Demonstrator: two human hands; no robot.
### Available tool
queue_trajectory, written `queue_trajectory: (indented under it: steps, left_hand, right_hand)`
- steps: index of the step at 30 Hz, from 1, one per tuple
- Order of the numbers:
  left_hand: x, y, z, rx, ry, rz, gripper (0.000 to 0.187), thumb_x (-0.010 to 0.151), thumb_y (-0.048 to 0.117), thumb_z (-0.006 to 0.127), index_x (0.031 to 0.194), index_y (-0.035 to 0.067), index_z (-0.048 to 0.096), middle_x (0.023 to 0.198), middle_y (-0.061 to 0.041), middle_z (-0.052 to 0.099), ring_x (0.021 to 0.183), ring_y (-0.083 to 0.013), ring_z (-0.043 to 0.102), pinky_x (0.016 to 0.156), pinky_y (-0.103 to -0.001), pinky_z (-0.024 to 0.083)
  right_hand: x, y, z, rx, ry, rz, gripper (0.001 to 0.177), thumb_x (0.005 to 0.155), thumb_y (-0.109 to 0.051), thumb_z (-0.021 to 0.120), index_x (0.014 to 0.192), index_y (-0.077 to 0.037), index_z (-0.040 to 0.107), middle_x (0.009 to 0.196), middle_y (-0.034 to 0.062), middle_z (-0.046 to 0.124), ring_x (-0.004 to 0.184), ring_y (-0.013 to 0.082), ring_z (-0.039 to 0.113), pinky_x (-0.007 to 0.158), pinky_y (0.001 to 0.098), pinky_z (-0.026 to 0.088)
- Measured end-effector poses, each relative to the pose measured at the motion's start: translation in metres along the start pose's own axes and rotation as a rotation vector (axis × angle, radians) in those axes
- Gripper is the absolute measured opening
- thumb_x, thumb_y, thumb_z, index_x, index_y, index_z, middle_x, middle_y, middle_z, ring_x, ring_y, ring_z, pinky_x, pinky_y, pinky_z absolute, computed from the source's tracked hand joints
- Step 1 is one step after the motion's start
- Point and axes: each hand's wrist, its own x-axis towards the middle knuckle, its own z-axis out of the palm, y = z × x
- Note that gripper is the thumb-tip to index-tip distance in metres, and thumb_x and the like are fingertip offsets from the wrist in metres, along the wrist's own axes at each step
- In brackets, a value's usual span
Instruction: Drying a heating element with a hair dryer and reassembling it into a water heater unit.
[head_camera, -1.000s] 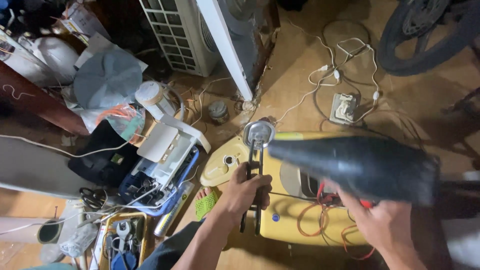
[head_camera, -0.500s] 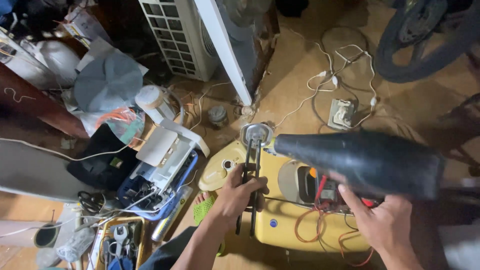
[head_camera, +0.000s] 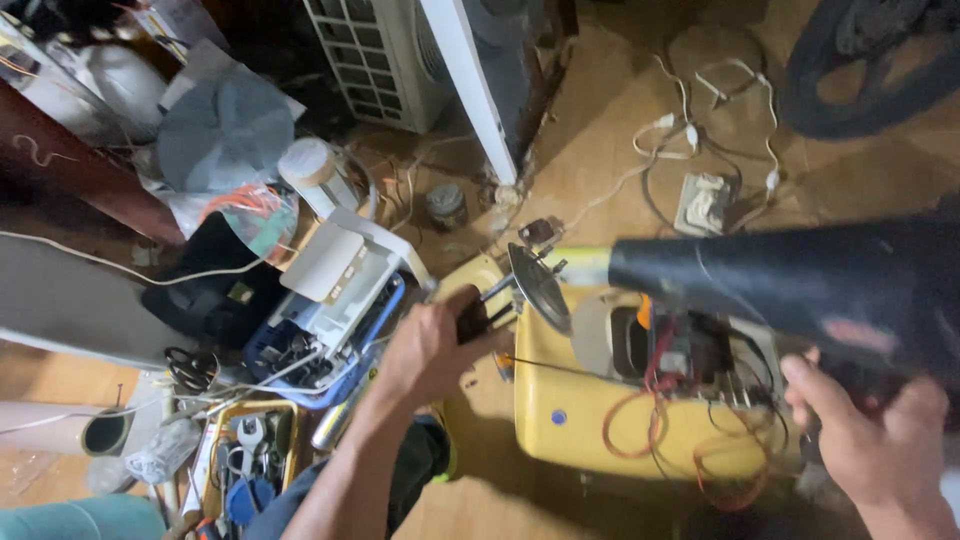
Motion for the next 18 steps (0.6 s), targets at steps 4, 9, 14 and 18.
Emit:
queue_trajectory:
  steps: [4, 9, 14, 18]
  left_hand:
    - [-0.011, 0.005, -0.013, 0.139, 0.050, 0.111, 0.027, 0.083, 0.027, 0.080, 0.077, 0.009, 0.061, 0.066, 0.000, 0.073, 0.050, -0.0168, 0.060, 0.057, -0.031, 0.051]
    - [0.009, -0.011, -0.002, 0.143, 0.093, 0.232, 0.022, 0.086, 0.030, 0.077, 0.085, 0.010, 0.067, 0.068, 0.000, 0.076, 0.047, -0.0142, 0.062, 0.051, -0.029, 0.054]
    - [-0.002, -0.007, 0.008, 0.140, 0.030, 0.242, 0.023, 0.088, 0.030, 0.077, 0.086, 0.008, 0.070, 0.071, -0.003, 0.078, 0.045, -0.0136, 0.065, 0.048, -0.029, 0.056]
    - [0.008, 0.004, 0.004, 0.177, 0.134, 0.295, 0.014, 0.087, 0.019, 0.074, 0.085, 0.005, 0.072, 0.075, -0.003, 0.076, 0.054, -0.0168, 0.064, 0.064, -0.033, 0.052]
  right_hand:
    - [-0.009, 0.026, -0.013, -0.140, 0.070, 0.181, 0.013, 0.088, 0.008, 0.076, 0.092, 0.016, 0.067, 0.076, 0.0249, 0.073, 0.058, 0.0321, 0.067, 0.054, 0.0384, 0.053]
    - [0.005, 0.004, 0.003, 0.093, 0.026, 0.062, 0.005, 0.091, 0.003, 0.065, 0.090, 0.007, 0.068, 0.064, 0.0146, 0.063, 0.049, 0.0223, 0.053, 0.049, 0.0307, 0.041]
    - [-0.003, -0.009, 0.002, 0.081, 0.005, 0.133, 0.040, 0.092, 0.008, 0.062, 0.132, 0.007, 0.058, 0.076, 0.0181, 0.059, 0.050, 0.0258, 0.050, 0.044, 0.0340, 0.039]
    - [0.009, -0.009, 0.003, 0.182, 0.016, 0.045, 0.039, 0.090, 0.008, 0.063, 0.125, -0.001, 0.050, 0.078, 0.0148, 0.062, 0.053, 0.0216, 0.052, 0.048, 0.0311, 0.042]
